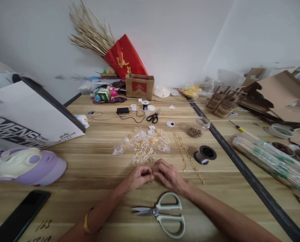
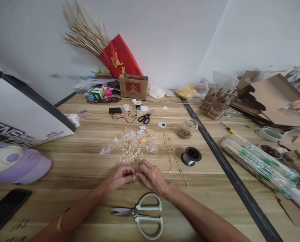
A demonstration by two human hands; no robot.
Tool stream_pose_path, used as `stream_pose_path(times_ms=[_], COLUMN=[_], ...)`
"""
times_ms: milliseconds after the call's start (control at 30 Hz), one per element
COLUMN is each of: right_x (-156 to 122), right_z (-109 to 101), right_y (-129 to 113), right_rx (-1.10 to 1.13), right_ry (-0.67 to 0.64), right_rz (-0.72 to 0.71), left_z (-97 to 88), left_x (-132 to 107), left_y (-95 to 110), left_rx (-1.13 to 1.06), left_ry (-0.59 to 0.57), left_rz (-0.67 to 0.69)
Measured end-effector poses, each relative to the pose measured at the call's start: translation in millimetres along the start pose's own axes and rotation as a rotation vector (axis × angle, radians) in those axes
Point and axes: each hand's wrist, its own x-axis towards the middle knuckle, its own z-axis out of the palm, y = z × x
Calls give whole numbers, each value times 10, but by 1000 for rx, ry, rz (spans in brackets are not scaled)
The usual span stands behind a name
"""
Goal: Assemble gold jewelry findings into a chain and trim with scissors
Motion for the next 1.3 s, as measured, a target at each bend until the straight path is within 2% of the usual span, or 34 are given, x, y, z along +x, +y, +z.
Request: stream_pose_path(times_ms=[200, 300, 433, 667, 933, 1300], right_x=[-20, -41, -27, 5, 12, 10], right_z=[-47, -91, -112, -51, -39, -10], right_y=[-48, -96, -125, -22, -8, -39], right_rx=[21, -27, -131, -118, -113, -23], right_ry=[227, 269, 160, 14, 9, 2], right_rz=[39, 7, -51, 25, 11, 35], left_z=[-10, -19, -22, -23, -13, 41], left_x=[-11, -13, -8, 10, 13, 3], left_y=[50, 53, 48, 9, -15, 64], left_rx=[-171, -173, -154, -93, 6, 245], left_ry=[62, 87, 108, 134, 138, 224], left_rz=[-69, -60, -34, -8, 52, 96])
